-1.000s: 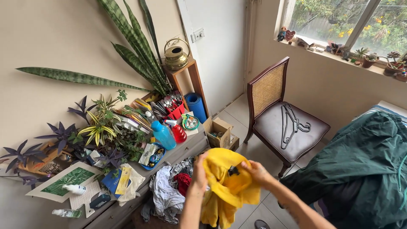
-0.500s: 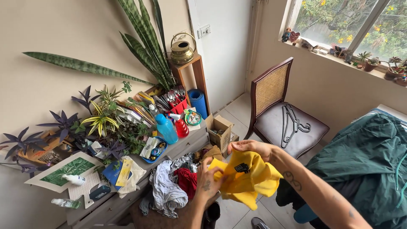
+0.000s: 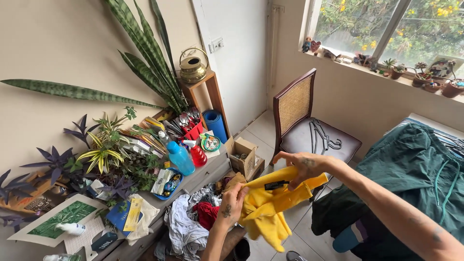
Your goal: The person is hanging various items of clothing onto plastic hangers and placing them on a rack.
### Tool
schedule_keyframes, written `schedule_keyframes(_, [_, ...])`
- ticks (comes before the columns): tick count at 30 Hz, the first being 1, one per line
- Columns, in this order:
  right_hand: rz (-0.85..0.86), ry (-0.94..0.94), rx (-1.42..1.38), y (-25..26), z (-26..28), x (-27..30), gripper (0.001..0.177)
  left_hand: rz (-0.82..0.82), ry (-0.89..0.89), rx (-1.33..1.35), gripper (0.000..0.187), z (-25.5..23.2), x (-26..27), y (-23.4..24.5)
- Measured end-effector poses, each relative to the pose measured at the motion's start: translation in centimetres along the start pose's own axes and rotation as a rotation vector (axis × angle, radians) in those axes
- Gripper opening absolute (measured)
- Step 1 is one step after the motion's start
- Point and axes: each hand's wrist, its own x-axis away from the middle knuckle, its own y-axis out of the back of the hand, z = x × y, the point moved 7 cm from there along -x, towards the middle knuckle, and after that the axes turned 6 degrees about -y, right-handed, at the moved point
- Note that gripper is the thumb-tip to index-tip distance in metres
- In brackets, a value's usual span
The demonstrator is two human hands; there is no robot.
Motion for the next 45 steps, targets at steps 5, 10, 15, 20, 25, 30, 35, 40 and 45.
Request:
schedule_keyframes(5, [-0.253, 0.139, 0.193, -1.0, -1.6, -1.4, 0.066, -0.068, -0.124, -0.079, 0.024, -4.4, 0.3, 2.0])
schedule_keyframes(10, [-0.95, 0.346, 0.028, 0.2, -0.7, -0.6, 0.081, -0.107, -0.112, -0.113, 0.027, -7.6, -0.3, 2.9])
schedule_keyframes(15, [-0.807, -0.147, -0.313, -7.0, -7.8, -8.0, 0.032, -0.185, -0.038, -0.162, 0.027, -7.0, -0.9, 3.6])
schedule_keyframes(20, [-0.464, 0.305, -1.216, -6.2, -8.6, -9.7, 0.06, -0.038, -0.012, -0.439, 0.027, -4.2, -1.5, 2.5])
schedule_keyframes(25, [-0.598, 0.047, -0.686, -5.0, -12.7, -6.4, 0.058, 0.091, 0.007, -0.433, 0.021, 0.7, -2.4, -3.4])
schedule_keyframes(30, [-0.127, 0.02, -0.458, -7.8, -19.8, -8.8, 0.055, -0.04, 0.177, -0.218, 0.014, 2.5, -6.5, -8.2])
schedule_keyframes(35, [0.066, -0.394, -1.201, -12.4, -35.6, -13.6, 0.049, -0.013, 0.4, -0.026, 0.014, 4.7, -11.2, -14.3])
schedule_keyframes(40, [-0.389, -0.842, -1.033, -18.2, -57.4, -21.1, 0.036, 0.017, 0.487, -0.033, 0.014, 9.4, -15.5, -19.8])
schedule_keyframes(45, [-0.465, -1.099, -0.892, -19.7, -66.7, -25.7, 0.031, 0.1, 0.746, -0.074, 0.015, 17.4, -16.7, -23.6])
